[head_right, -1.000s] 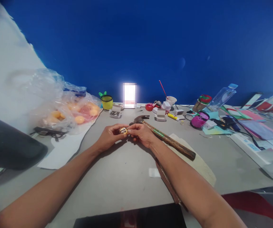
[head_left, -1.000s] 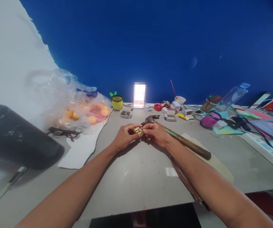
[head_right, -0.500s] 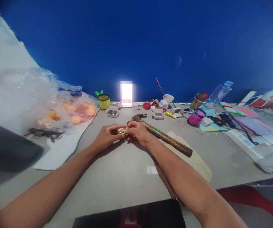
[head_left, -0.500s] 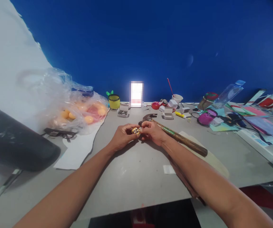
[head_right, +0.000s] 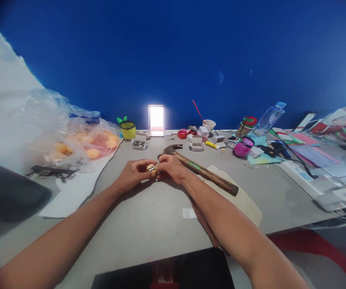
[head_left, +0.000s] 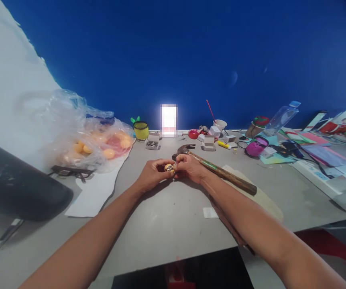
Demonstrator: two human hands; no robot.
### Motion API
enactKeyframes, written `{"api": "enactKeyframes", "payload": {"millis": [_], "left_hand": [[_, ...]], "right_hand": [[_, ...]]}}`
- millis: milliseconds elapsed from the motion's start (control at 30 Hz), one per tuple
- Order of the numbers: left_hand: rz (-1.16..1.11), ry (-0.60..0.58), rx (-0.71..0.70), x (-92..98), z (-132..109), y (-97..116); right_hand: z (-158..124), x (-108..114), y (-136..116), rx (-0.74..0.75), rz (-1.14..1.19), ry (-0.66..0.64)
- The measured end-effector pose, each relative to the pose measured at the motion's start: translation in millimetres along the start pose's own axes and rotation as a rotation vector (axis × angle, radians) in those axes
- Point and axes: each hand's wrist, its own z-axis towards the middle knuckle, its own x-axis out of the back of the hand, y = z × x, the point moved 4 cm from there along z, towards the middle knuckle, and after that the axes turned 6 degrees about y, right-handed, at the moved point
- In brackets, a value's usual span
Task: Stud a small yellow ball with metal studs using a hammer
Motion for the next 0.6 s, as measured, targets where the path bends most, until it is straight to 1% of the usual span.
{"api": "enactKeyframes", "payload": {"millis": [200,433,600], "left_hand": [[0.050,0.018,-0.048,-0.7,-0.2,3.6],[0.052,0.011,-0.041,1.1,-0.5,3.8],[-0.029,-0.009,0.024,6.7,-1.5,3.4]], "right_hand": [[0.9,1.4,2.0,0.047,-0.059,0.006],[0.1,3.7,1.7,0.051,-0.085,-0.020],[0.4,6.4,1.8,0.068,-0.052,-0.084]]}}
